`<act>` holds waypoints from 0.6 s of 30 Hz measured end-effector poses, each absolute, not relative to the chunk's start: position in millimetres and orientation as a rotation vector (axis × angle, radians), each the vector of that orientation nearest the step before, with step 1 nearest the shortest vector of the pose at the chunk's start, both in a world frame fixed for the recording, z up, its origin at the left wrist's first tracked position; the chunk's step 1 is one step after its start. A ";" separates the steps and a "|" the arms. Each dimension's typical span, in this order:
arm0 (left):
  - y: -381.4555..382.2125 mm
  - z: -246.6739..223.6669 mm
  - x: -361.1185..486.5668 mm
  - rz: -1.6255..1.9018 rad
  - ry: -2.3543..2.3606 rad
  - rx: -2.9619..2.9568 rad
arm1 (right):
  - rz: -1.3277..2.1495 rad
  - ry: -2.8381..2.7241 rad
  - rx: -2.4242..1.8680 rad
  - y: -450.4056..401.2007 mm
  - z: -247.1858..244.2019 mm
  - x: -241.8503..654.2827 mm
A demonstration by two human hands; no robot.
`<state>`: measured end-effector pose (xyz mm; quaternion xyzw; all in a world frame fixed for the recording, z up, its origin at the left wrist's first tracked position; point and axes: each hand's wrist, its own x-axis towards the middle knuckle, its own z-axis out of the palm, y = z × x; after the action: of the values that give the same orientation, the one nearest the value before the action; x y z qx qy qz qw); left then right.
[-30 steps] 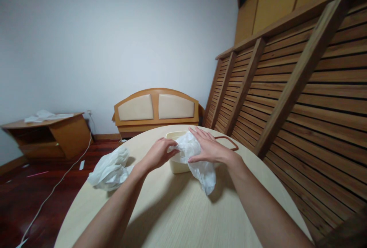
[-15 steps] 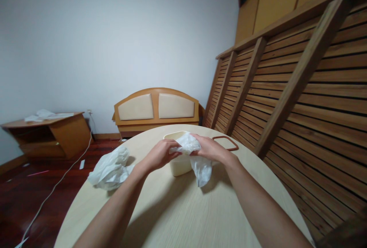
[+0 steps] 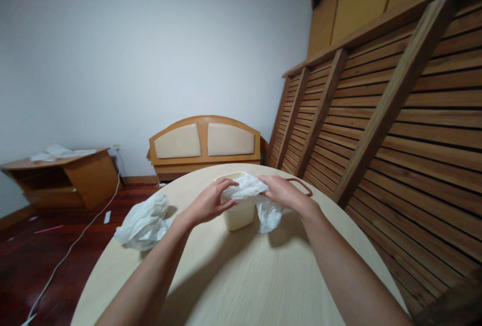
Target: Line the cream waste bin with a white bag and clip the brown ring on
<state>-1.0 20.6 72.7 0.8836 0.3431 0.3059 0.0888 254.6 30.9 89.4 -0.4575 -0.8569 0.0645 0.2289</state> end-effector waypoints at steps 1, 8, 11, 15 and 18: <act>21.1 72.1 -2.1 0.917 1.016 2.624 | 0.174 -2.360 -1.242 30.8 90.3 256.2; 21.9 71.5 -5.2 0.910 1.013 2.619 | 0.134 -2.203 -1.224 39.8 93.4 266.8; 21.5 72.0 -4.5 0.916 1.012 2.613 | 0.196 -2.141 -1.203 45.3 92.4 270.2; 22.8 71.0 -3.8 0.928 1.007 2.628 | 0.294 -2.016 -1.021 46.2 93.0 275.2; 24.7 69.7 -3.9 0.929 0.998 2.652 | 0.505 -1.960 -0.957 45.8 94.2 277.7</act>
<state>-3.9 24.7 69.7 0.8864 0.3338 0.3105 0.0798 277.7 45.8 94.2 -0.3846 -0.7878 0.2028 0.4363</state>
